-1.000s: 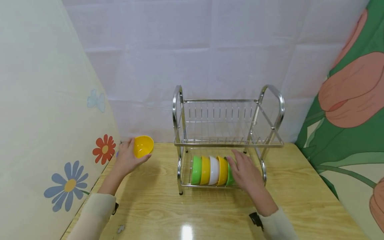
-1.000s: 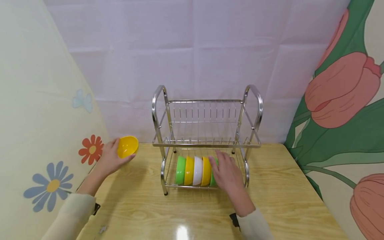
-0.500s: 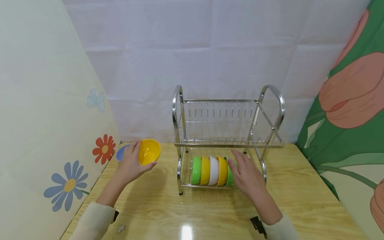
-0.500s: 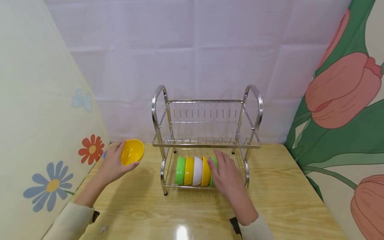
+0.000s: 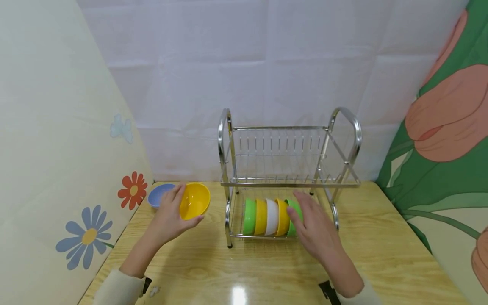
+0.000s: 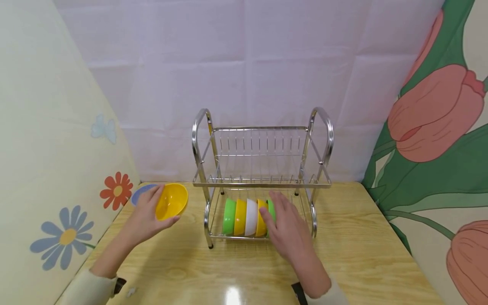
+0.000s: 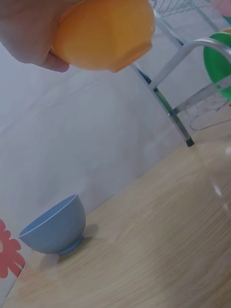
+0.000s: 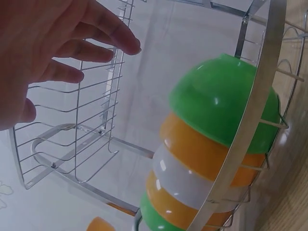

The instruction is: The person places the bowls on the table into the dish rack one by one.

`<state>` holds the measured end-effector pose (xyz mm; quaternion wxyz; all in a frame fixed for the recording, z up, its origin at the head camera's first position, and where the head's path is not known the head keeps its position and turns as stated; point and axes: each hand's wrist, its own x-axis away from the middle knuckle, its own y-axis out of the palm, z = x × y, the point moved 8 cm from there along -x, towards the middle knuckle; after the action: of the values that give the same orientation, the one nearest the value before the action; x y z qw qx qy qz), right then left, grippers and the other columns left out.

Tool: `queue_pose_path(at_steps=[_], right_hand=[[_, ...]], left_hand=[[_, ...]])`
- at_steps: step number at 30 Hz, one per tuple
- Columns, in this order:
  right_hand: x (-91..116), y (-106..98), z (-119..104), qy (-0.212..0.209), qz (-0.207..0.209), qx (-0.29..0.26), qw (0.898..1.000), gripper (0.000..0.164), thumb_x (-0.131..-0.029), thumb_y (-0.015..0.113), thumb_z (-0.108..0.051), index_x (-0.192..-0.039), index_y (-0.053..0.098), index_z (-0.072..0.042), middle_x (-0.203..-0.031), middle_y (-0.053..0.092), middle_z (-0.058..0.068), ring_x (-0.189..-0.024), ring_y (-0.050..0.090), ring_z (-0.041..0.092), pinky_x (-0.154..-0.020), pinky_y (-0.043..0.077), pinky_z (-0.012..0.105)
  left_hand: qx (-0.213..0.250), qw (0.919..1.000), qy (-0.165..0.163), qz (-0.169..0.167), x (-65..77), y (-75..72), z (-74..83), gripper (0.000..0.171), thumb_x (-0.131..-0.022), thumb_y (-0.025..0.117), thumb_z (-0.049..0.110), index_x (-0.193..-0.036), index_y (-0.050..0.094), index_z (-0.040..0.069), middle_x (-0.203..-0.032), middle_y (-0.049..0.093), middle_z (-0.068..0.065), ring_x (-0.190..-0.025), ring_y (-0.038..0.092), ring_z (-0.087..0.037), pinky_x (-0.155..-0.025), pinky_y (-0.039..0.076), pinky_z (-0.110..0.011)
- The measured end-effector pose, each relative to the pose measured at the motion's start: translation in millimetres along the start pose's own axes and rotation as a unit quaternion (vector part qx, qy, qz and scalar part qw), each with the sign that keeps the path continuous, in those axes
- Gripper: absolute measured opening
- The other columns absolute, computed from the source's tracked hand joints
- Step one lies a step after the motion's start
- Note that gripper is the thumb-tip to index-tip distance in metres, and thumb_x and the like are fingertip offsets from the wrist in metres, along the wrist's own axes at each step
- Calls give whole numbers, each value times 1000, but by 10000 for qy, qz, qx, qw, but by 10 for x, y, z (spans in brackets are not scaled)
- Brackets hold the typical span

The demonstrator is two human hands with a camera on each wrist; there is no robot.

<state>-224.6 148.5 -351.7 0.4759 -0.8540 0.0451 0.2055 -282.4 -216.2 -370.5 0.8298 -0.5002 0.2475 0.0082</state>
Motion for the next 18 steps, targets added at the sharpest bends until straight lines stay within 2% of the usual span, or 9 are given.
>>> queue_pose_path(at_steps=[5,12,18], right_hand=[[41,-12,-65,-63,36,-19,10000,58,-109,38,-44,-157,35,-11,-161,35,14,-145,35,42,-113,29,67],[85,-8,-124,-74,23,3,10000,59,-108,39,-45,-158,33,-13,-161,36,14,-143,38,41,-111,34,67],[129,19,-168,-116,-28,-98,9999,58,-109,40,-44,-159,30,-17,-162,34,13,-143,39,41,-109,36,66]], left_hand=[[214,9997,63,-64,48,15,163,109,-76,85,50,-155,32,-3,-156,33,-24,-134,34,-43,-97,49,-63],[458,9983,319,-143,116,86,400,112,-75,86,50,-158,29,2,-159,31,-17,-140,33,-37,-104,47,-59],[599,9971,410,-229,173,126,544,112,-75,86,49,-160,27,5,-160,29,-15,-139,37,-36,-102,49,-57]])
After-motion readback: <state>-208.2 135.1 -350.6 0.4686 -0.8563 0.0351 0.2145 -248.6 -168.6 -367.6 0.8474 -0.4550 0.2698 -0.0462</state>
